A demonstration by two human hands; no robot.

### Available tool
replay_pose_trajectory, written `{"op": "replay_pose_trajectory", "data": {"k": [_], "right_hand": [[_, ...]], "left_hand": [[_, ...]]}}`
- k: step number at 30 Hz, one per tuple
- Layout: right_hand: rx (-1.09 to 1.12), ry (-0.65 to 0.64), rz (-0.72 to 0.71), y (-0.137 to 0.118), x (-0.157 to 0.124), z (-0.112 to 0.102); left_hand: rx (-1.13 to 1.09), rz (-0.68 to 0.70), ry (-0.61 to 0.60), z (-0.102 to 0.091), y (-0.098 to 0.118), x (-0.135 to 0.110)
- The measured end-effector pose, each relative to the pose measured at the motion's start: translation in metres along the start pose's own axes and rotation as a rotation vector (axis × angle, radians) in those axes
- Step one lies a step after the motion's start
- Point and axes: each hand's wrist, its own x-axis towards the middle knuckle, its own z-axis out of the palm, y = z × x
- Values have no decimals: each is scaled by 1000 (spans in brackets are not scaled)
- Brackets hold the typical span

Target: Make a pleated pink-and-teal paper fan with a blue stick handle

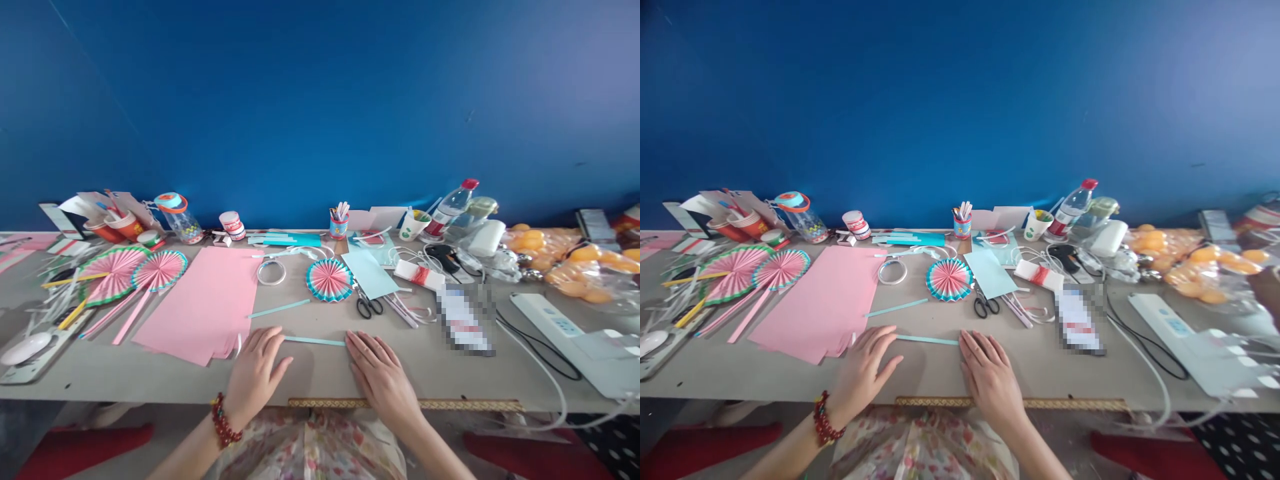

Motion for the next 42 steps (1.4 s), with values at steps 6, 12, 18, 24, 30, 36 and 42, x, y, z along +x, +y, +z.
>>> {"op": "replay_pose_trajectory", "data": {"k": [6, 12, 18, 24, 30, 36, 42], "right_hand": [[37, -5, 2, 8, 3, -5], [173, 33, 86, 14, 23, -8], [350, -42, 104, 4, 56, -14], [465, -120, 149, 7, 65, -16], [768, -52, 363, 23, 70, -15], [1074, 2, 553, 46, 70, -17], [1178, 50, 533, 43, 93, -18]], "left_hand": [[-99, 79, -120, 10, 16, 35], [-173, 74, -114, 16, 11, 35], [-211, 95, -118, 11, 6, 39], [-108, 0, -58, 3, -32, 67], [-5, 4, -156, 10, -62, 88], [-42, 42, -133, -1, -71, 114], [-606, 86, -200, 2, -6, 144]]}}
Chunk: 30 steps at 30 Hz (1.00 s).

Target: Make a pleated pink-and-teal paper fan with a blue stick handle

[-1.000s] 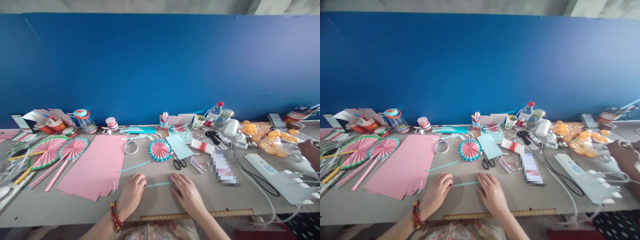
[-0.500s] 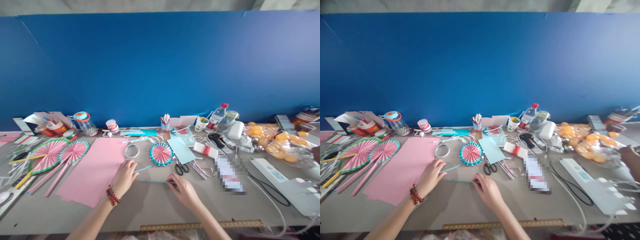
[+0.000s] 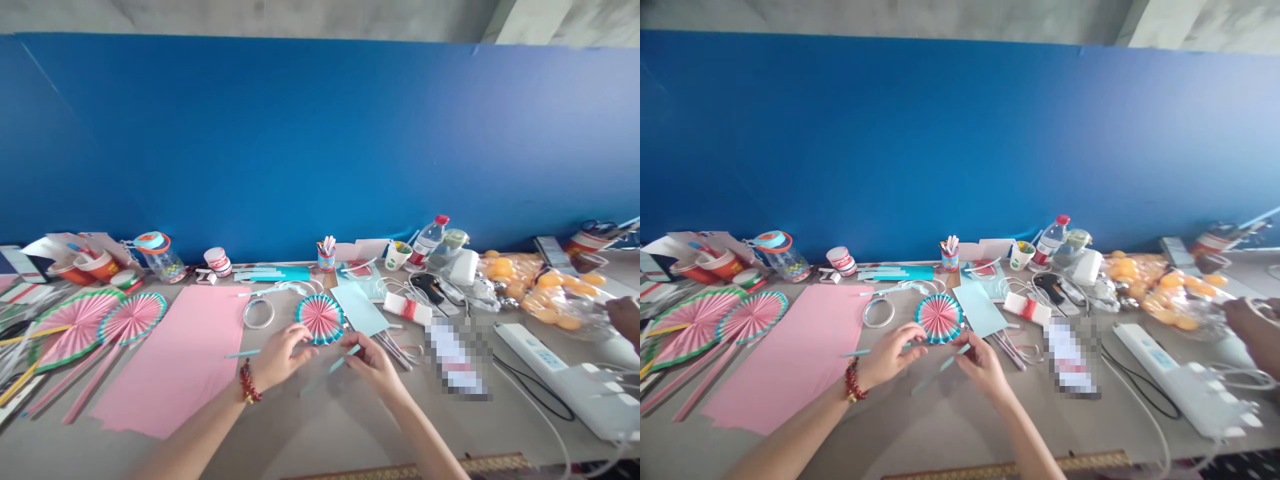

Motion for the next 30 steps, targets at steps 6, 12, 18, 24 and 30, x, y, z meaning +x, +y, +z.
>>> {"op": "replay_pose_trajectory", "data": {"k": [6, 12, 18, 24, 30], "right_hand": [[-90, -141, -140, -19, 18, 7], [-982, -129, -426, -34, 76, -9], [-1152, -210, -429, -20, 116, 7], [-1219, -268, -421, -16, 126, 10], [-1240, -262, -405, -19, 130, 14]], "left_hand": [[-465, -287, -83, 34, 12, 0], [-560, -449, -43, 31, -9, -21], [-575, -506, -33, 35, -16, -36], [-577, -493, -6, 31, -17, -41], [-549, -492, 22, 21, -12, -42]]}}
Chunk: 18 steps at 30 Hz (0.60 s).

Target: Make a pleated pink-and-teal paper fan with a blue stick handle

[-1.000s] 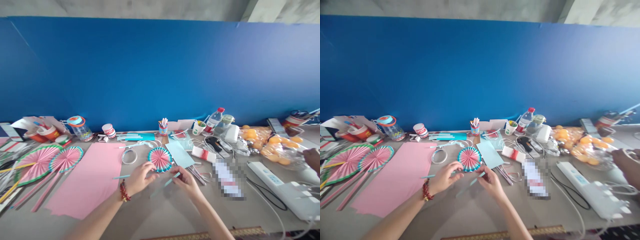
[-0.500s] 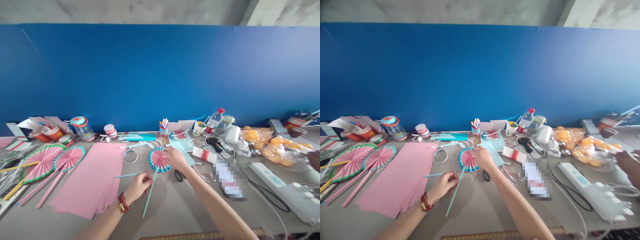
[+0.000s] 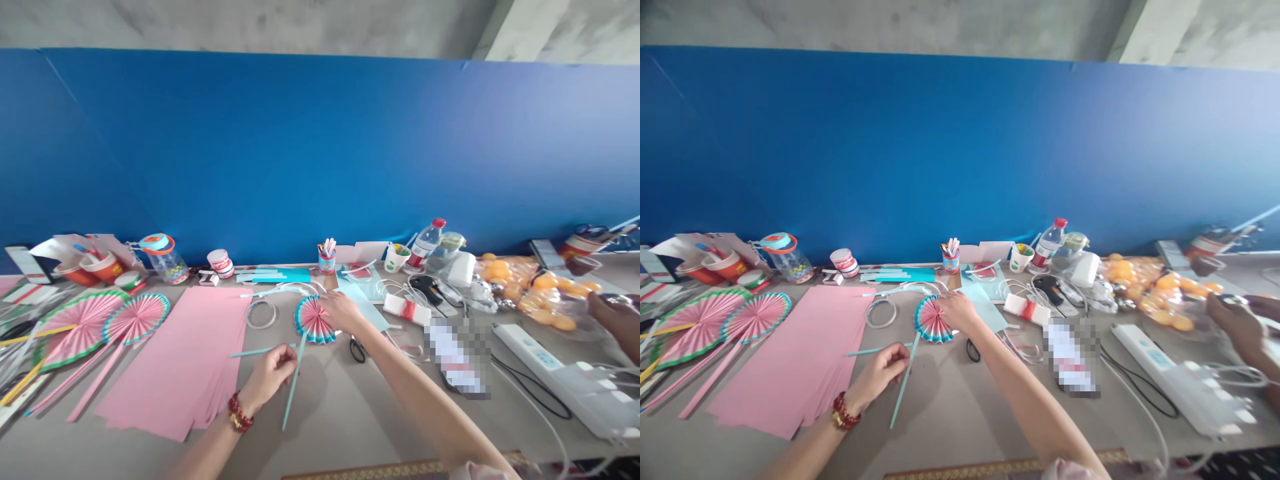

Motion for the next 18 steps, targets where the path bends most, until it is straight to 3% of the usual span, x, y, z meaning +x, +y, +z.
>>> {"op": "replay_pose_trajectory", "data": {"k": [9, 13, 18], "right_hand": [[67, 6, 56, -33, -7, 8], [107, -13, 82, -53, -19, 11], [140, -28, 85, -63, -33, 9]], "left_hand": [[155, 9, -9, -17, 1, -4], [338, 32, -39, -25, 3, -8], [623, 48, -35, -19, 4, -12]]}}
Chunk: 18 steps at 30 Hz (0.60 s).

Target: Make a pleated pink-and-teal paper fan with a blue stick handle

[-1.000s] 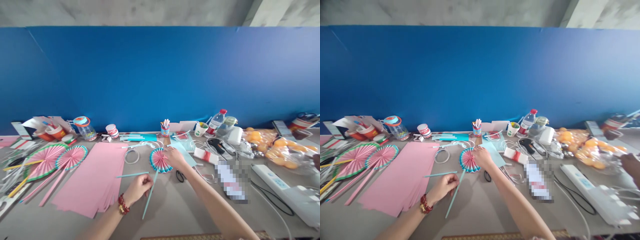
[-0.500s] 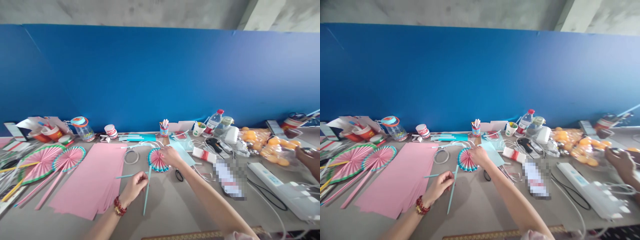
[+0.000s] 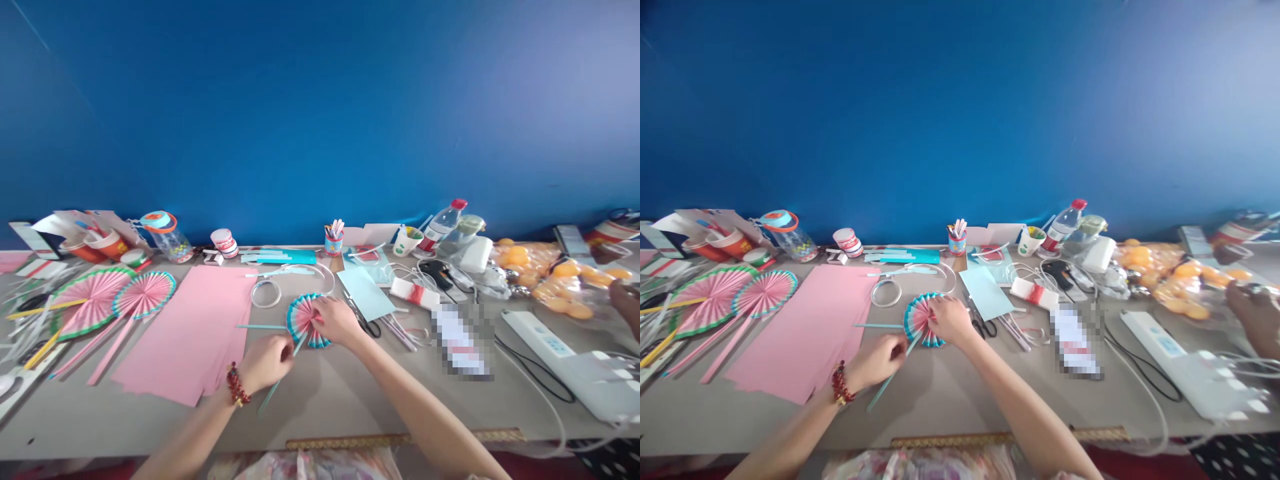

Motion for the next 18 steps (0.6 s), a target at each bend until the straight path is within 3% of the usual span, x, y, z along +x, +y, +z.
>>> {"op": "replay_pose_trajectory", "data": {"k": [7, 18], "right_hand": [[9, -37, 30, -2, -5, -3], [26, -38, 20, -1, -7, -2]], "left_hand": [[194, 22, 16, 8, 7, -3], [353, 43, 160, 23, 12, 3]]}}
